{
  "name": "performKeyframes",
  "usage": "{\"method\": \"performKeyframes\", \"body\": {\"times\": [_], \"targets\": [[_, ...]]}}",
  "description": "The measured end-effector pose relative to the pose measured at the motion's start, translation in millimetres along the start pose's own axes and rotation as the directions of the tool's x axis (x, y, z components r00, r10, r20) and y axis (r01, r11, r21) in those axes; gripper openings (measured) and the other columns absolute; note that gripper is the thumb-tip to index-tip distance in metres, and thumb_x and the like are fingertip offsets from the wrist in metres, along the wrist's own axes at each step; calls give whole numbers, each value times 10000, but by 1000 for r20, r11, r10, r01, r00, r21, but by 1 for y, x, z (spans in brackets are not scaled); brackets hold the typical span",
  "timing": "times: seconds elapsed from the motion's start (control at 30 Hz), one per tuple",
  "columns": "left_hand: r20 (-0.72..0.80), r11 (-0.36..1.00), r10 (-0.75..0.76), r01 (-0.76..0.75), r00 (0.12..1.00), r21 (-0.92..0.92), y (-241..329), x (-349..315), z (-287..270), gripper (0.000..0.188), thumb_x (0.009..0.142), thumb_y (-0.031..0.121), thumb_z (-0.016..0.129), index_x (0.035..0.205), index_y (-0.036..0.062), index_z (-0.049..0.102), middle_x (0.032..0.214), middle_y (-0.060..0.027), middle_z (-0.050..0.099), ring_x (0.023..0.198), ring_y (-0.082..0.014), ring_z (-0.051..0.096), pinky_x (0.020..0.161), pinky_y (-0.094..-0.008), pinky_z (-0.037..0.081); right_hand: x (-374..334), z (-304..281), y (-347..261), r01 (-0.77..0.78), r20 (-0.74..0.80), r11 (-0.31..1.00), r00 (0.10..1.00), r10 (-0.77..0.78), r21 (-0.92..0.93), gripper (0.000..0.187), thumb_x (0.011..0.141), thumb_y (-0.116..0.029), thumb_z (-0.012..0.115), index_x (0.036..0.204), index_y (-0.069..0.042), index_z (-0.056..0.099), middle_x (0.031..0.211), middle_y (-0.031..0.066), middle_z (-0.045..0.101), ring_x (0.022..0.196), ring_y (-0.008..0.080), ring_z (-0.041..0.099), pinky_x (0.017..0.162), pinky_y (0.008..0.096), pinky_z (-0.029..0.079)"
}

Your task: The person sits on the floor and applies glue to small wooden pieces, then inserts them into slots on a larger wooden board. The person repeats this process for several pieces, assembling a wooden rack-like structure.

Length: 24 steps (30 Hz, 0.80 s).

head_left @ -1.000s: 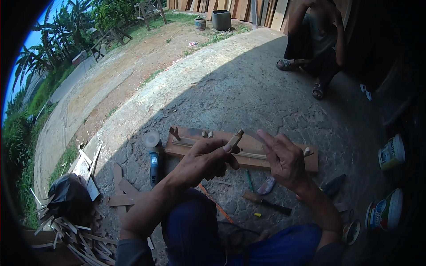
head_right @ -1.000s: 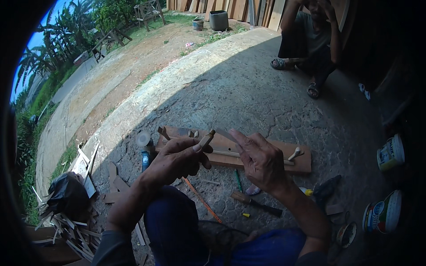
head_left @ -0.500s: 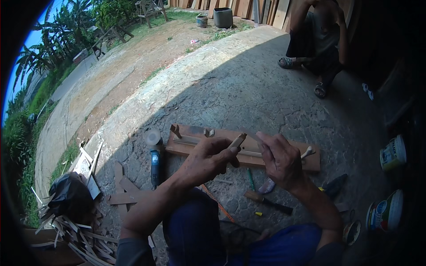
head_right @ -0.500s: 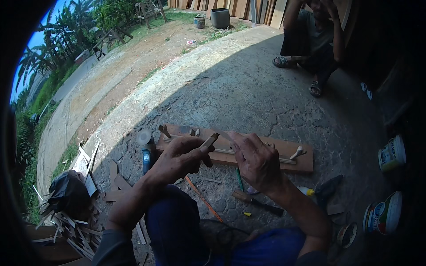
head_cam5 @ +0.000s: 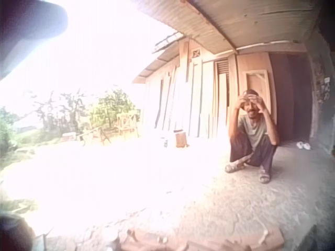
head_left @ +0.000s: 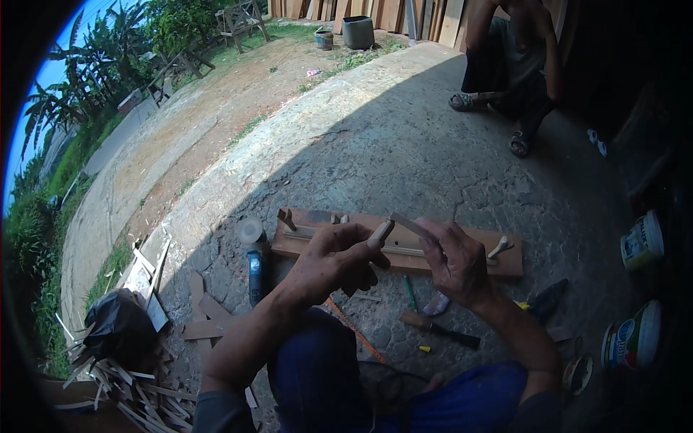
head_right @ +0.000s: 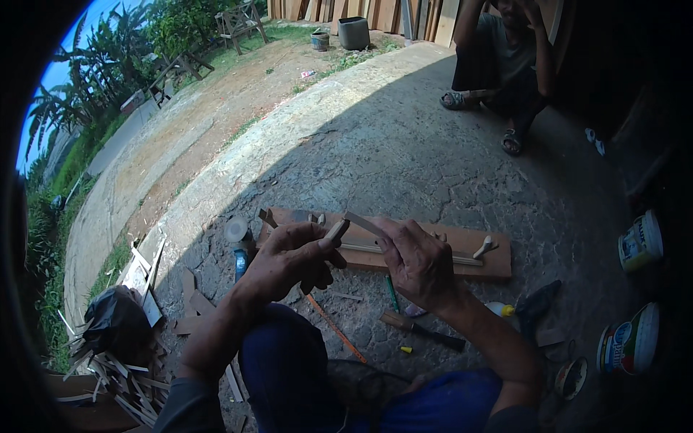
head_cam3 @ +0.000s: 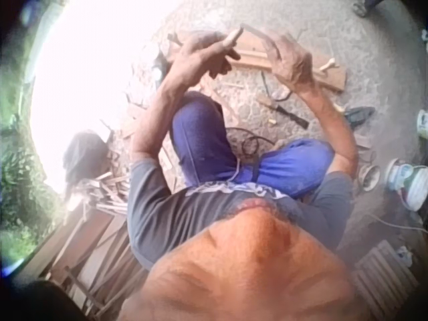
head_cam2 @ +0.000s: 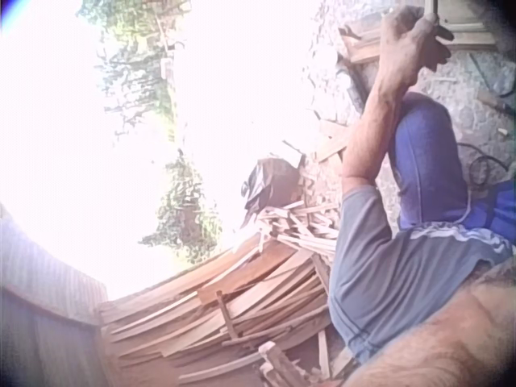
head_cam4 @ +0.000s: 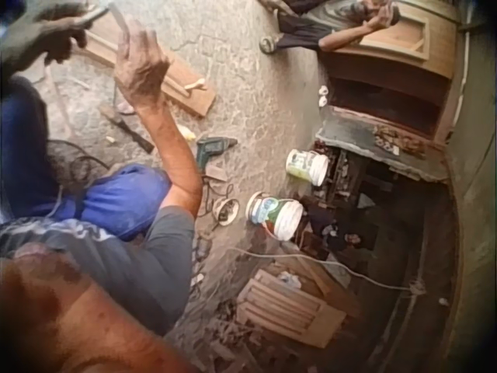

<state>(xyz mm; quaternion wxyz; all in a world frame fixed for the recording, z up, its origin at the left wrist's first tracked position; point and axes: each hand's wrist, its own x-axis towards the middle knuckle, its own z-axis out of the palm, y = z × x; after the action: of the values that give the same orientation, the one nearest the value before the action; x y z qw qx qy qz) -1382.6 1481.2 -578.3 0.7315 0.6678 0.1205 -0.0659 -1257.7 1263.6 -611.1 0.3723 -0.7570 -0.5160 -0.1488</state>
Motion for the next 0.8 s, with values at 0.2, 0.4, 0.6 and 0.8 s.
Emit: {"method": "performKeyframes", "body": {"times": [0.2,0.4,0.6,0.8], "targets": [[20,996,50,-49,999,-75,-7,1,-3,360,1045,320,576,1179,-8,641,1009,-143,751,717,-155,712,611,-277,568,-2,5,3,6,-3,1000,1000,-6,18,311,949,-11,624,1256,-18,578,1014,181,676,833,324,716,677,397,568],[44,995,74,-70,996,-72,-11,3,-8,365,1048,324,569,1199,-2,632,1017,-136,750,729,-141,705,606,-274,565,-4,8,9,-7,5,1000,1000,7,13,313,949,-11,624,1258,-16,571,1018,180,674,842,323,717,682,399,568],[16,998,63,-64,998,15,-10,5,-5,329,1018,310,636,1189,29,638,978,-88,741,690,-97,659,567,-252,524,-4,7,5,18,13,1000,1000,-18,15,309,943,9,622,1249,-13,581,995,184,672,826,320,711,669,393,562],[-30,991,124,-123,992,49,-9,6,-3,296,997,280,674,1156,31,644,956,-57,726,735,-77,641,608,-237,508,-4,7,16,70,-76,997,995,-72,-19,369,912,-42,675,1271,-70,596,900,121,652,706,275,700,569,389,556]]}}
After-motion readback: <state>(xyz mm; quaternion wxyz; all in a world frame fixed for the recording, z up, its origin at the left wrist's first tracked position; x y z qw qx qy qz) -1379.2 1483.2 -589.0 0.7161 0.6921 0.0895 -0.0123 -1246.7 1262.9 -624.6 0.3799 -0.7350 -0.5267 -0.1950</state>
